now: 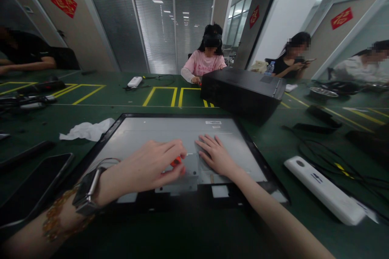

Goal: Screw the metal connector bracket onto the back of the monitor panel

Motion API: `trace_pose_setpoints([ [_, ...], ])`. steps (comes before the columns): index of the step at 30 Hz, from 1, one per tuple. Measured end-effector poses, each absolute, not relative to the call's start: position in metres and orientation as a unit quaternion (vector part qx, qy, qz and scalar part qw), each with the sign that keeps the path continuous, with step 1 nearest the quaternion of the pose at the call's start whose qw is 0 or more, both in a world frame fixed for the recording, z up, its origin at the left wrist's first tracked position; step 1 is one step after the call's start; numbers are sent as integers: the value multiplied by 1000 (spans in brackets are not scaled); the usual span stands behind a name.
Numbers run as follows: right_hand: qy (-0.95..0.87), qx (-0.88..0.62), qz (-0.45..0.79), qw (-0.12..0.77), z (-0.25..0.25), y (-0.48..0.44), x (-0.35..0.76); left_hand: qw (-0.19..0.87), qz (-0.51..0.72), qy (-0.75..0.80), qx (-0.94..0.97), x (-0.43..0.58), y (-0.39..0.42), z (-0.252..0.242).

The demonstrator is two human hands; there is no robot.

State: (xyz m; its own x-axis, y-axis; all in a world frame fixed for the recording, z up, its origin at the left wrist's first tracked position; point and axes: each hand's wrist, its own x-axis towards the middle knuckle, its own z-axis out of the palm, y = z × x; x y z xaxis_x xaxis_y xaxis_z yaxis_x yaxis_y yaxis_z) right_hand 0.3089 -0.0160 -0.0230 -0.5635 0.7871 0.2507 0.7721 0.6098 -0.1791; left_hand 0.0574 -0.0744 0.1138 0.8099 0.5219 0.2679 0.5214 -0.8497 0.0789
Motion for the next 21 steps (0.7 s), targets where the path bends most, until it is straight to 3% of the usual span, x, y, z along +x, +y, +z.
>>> trace_pose_setpoints([
  [21,-882,-445,20,155,-21,-17,309,7,136,282,950,58,-76,118],
])
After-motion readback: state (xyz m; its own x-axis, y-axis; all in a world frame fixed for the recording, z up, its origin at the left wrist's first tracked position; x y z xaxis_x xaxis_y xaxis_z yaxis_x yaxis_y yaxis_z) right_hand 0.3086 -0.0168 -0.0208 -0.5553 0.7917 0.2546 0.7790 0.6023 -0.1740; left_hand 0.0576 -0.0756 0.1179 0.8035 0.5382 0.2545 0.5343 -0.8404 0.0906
